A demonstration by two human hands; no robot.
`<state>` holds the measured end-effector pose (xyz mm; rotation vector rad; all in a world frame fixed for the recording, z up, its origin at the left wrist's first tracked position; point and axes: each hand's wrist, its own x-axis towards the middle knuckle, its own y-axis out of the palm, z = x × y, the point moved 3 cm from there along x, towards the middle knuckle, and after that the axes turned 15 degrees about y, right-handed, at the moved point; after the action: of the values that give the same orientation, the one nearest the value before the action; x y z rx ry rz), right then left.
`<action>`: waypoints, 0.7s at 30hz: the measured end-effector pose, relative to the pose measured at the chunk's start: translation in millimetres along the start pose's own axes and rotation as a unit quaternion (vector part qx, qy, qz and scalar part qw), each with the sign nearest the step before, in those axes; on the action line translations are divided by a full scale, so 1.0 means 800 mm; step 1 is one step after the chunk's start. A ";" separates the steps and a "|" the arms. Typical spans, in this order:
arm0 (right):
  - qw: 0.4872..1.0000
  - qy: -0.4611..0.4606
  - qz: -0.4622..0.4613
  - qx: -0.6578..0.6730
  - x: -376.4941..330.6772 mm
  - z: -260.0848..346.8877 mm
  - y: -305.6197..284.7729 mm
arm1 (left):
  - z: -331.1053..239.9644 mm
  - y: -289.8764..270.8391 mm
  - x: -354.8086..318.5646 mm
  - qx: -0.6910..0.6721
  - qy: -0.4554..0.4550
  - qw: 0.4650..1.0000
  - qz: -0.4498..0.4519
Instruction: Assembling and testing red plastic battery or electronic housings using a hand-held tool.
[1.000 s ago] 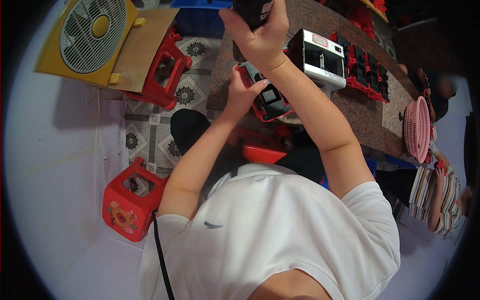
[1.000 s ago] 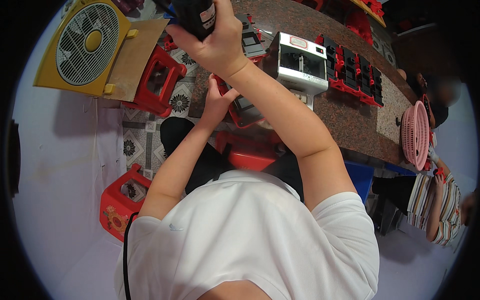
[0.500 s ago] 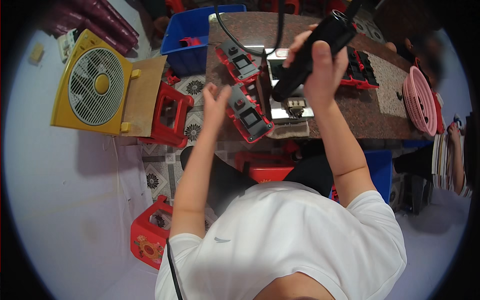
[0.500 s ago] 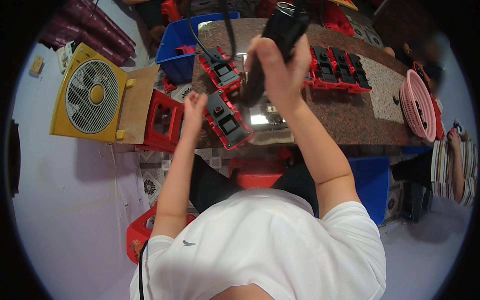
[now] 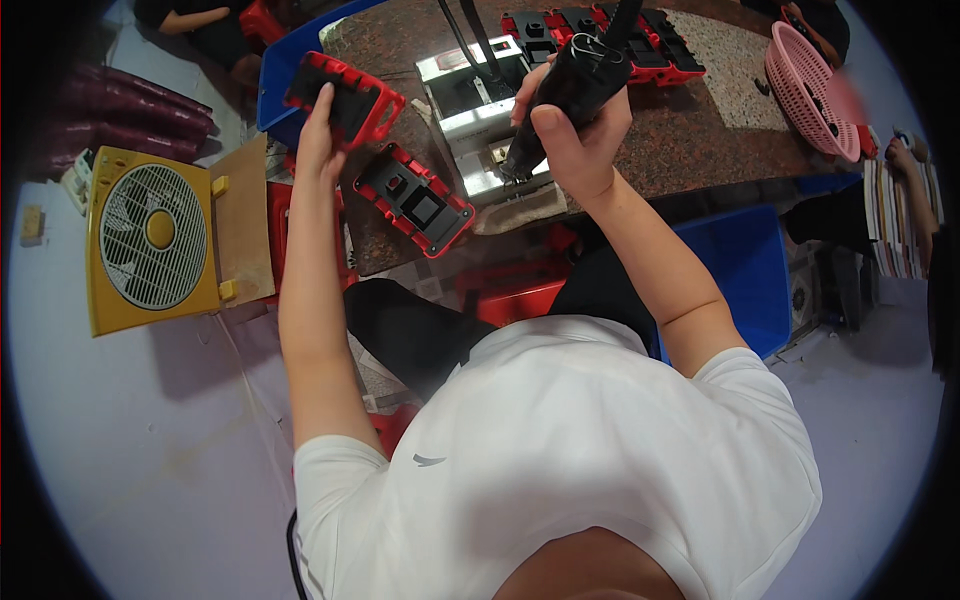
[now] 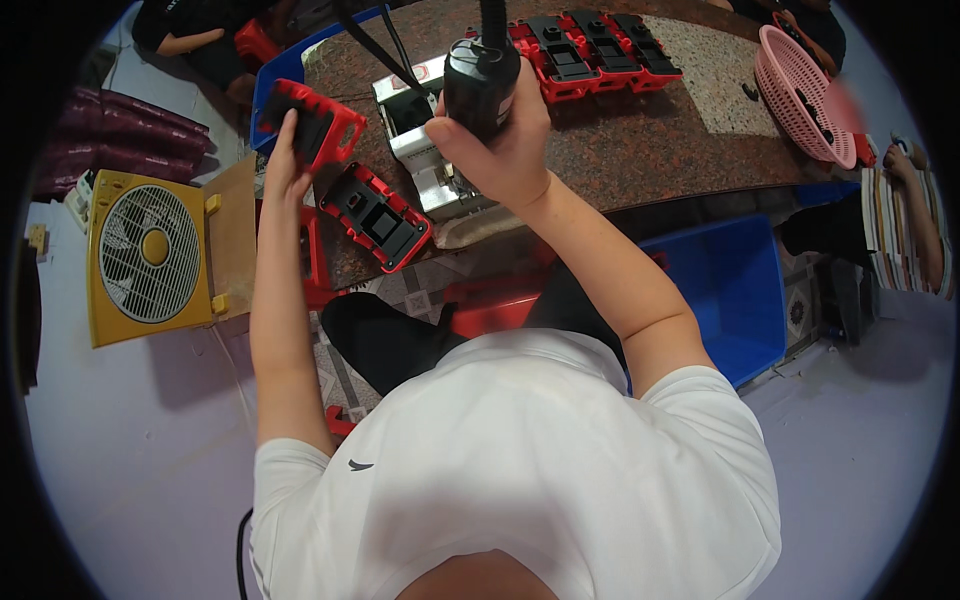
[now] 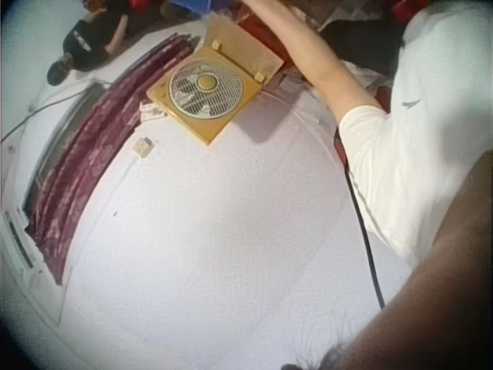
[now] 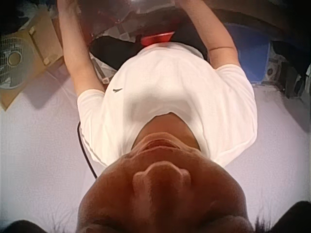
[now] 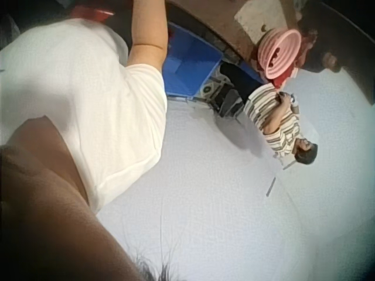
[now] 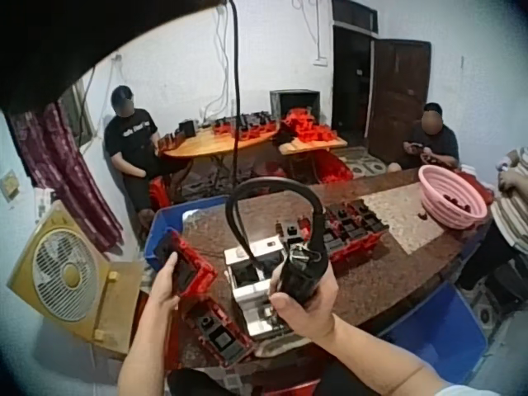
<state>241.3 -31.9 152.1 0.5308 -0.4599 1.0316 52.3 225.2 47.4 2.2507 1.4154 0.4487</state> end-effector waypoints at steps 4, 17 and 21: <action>1.000 0.006 -0.007 0.010 -0.007 -0.009 -0.009 | -0.013 0.033 -0.147 -0.007 0.051 0.998 0.033; 0.999 0.012 -0.006 -0.032 -0.016 -0.015 0.006 | 0.003 0.018 -0.032 0.009 0.078 0.997 0.006; 0.996 0.013 -0.010 -0.084 -0.016 -0.016 -0.002 | -0.037 0.030 -0.062 0.027 0.162 0.986 0.030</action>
<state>238.3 -33.2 134.0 0.3708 -0.5133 0.9703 35.0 177.0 83.2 2.3474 1.5324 0.8381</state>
